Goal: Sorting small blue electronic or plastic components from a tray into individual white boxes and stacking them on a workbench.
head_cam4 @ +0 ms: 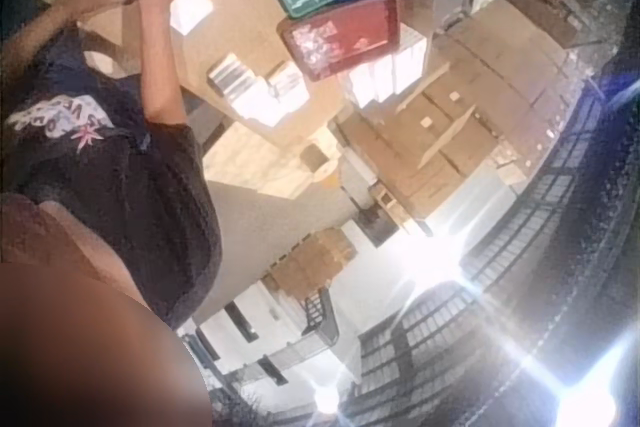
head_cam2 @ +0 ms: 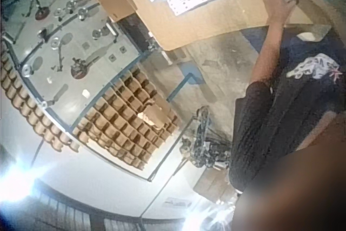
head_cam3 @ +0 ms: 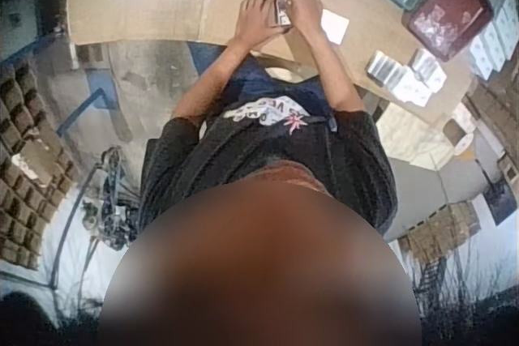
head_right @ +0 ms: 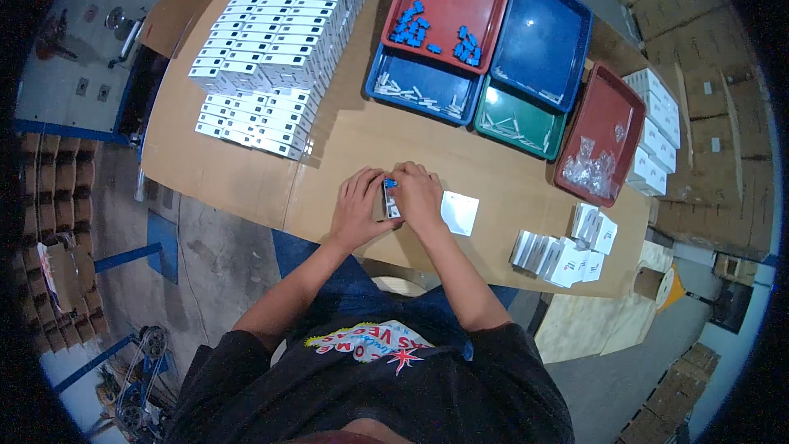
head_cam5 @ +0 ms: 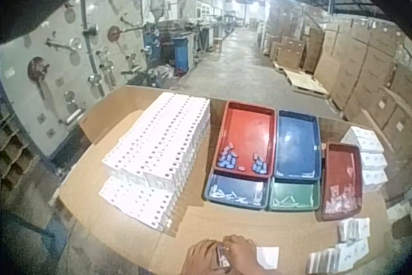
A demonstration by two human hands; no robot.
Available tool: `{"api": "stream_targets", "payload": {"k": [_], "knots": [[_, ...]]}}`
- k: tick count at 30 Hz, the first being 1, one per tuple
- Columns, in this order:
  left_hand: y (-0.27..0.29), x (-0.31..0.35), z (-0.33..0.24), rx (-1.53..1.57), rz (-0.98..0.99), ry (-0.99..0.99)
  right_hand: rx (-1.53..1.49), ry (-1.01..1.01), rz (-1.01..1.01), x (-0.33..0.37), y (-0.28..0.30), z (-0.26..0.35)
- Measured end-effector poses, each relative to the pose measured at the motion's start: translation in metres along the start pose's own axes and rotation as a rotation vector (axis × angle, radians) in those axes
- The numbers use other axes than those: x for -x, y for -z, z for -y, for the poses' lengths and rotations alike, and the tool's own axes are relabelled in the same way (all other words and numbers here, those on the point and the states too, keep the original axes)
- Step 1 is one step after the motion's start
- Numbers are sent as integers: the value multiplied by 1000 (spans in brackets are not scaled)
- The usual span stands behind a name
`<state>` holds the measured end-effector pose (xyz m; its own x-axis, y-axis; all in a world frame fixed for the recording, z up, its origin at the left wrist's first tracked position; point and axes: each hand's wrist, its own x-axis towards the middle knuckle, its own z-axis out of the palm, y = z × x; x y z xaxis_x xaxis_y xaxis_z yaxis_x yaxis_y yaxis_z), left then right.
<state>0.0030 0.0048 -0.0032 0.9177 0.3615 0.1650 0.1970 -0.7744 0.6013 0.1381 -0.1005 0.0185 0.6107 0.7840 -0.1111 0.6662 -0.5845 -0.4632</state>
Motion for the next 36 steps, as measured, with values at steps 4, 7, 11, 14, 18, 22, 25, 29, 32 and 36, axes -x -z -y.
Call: {"api": "stream_targets", "payload": {"k": [4, 7, 11, 14, 18, 22, 25, 29, 32, 36], "knots": [[2, 0, -2, -10, 9, 2, -12, -15, -9, 1, 0, 0], [1, 0, -2, -3, -2, -2, -32, -20, -8, 1, 2, 1], [0, 1, -1, 13, -17, -9, -27, -23, -11, 2, 2, 0], [0, 1, 0, 12, -22, -9, -41, -17, -32, 2, 1, 0], [-1, 1, 0, 10, -28, -15, -39, -7, -55, 3, -1, -1], [-1, 2, 0, -6, -19, -9, -54, -12, -40, 4, 2, 1], [-1, 1, -1, -9, -20, -5, -57, -12, -32, 4, 3, 0], [-2, 2, 0, -12, -19, -6, -78, -5, -43, 4, 1, -1], [-1, 2, 0, 3, -23, -11, -56, -13, -18, 3, 2, -2], [0, 2, -1, 0, -26, -11, -58, -7, -24, 4, 3, -1]]}}
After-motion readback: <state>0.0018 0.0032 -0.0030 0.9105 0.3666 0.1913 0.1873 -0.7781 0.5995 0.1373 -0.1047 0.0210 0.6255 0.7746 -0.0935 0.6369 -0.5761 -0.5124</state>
